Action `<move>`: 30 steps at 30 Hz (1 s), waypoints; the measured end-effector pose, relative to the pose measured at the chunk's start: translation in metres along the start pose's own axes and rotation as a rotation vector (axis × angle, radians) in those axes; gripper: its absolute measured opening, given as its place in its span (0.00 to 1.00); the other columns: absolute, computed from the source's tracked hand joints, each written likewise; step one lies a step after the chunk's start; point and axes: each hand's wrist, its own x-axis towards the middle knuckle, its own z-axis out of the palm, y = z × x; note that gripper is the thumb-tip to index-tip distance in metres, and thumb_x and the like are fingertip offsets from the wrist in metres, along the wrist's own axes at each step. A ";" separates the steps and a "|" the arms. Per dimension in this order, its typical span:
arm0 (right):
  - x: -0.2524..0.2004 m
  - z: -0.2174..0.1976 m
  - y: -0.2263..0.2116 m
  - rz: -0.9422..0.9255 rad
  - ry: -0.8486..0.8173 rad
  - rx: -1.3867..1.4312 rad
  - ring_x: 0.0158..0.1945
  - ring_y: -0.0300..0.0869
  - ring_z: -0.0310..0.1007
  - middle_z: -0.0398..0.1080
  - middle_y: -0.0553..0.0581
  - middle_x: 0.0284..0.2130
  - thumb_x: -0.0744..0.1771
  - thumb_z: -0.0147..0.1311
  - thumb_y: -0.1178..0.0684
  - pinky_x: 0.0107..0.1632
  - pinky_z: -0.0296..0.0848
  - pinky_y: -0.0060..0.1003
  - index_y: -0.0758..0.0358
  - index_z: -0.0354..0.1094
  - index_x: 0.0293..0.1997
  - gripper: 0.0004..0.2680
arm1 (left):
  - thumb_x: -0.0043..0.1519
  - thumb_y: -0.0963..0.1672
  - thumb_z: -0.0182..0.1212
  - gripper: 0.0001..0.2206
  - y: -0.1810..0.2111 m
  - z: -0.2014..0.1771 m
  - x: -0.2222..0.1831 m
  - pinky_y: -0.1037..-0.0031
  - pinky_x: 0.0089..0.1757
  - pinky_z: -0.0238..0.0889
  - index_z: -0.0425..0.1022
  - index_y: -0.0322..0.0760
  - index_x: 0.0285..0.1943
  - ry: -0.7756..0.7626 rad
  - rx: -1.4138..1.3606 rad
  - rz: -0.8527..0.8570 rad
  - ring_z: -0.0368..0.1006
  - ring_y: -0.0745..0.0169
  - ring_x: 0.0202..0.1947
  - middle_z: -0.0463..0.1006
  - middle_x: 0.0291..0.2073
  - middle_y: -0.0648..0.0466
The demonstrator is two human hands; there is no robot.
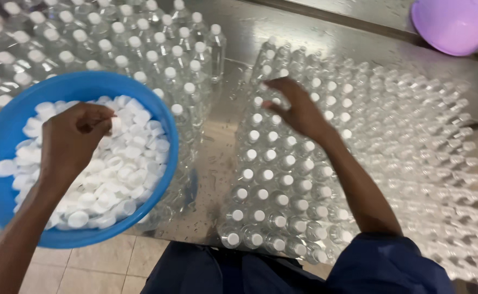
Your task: The person repeatedly picks white bottle caps from a blue basin and screws them onto clear plastic bottles arranged on a metal table. The person handles the caps and bottles by hand throughout the task.
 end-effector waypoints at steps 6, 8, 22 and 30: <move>-0.013 0.086 -0.150 -0.517 -0.120 0.217 0.72 0.59 0.70 0.63 0.71 0.74 0.75 0.50 0.35 0.68 0.80 0.55 0.47 0.47 0.82 0.25 | 0.63 0.35 0.68 0.14 0.051 0.015 -0.024 0.58 0.54 0.85 0.77 0.28 0.57 -0.033 -0.660 -0.445 0.83 0.51 0.54 0.84 0.52 0.43; -0.006 0.129 -0.169 -0.719 0.083 0.129 0.69 0.53 0.75 0.67 0.56 0.70 0.78 0.56 0.40 0.66 0.82 0.50 0.41 0.42 0.84 0.25 | 0.63 0.35 0.68 0.13 0.046 0.022 -0.033 0.60 0.56 0.82 0.72 0.29 0.54 -0.054 -0.881 -0.539 0.81 0.52 0.53 0.80 0.47 0.46; 0.054 0.044 -0.073 -0.206 -0.168 0.267 0.58 0.49 0.78 0.74 0.59 0.62 0.71 0.58 0.51 0.55 0.88 0.39 0.53 0.68 0.67 0.14 | 0.64 0.43 0.66 0.17 0.065 -0.021 -0.061 0.58 0.61 0.73 0.81 0.45 0.64 -0.254 -0.215 -0.661 0.80 0.57 0.66 0.82 0.67 0.59; 0.105 0.078 0.276 0.299 -0.005 -0.122 0.43 0.51 0.72 0.73 0.60 0.45 0.65 0.75 0.43 0.44 0.70 0.47 0.63 0.79 0.55 0.18 | 0.70 0.48 0.65 0.11 -0.008 0.009 -0.122 0.62 0.59 0.73 0.87 0.53 0.59 -0.019 0.291 -0.210 0.77 0.62 0.71 0.83 0.68 0.64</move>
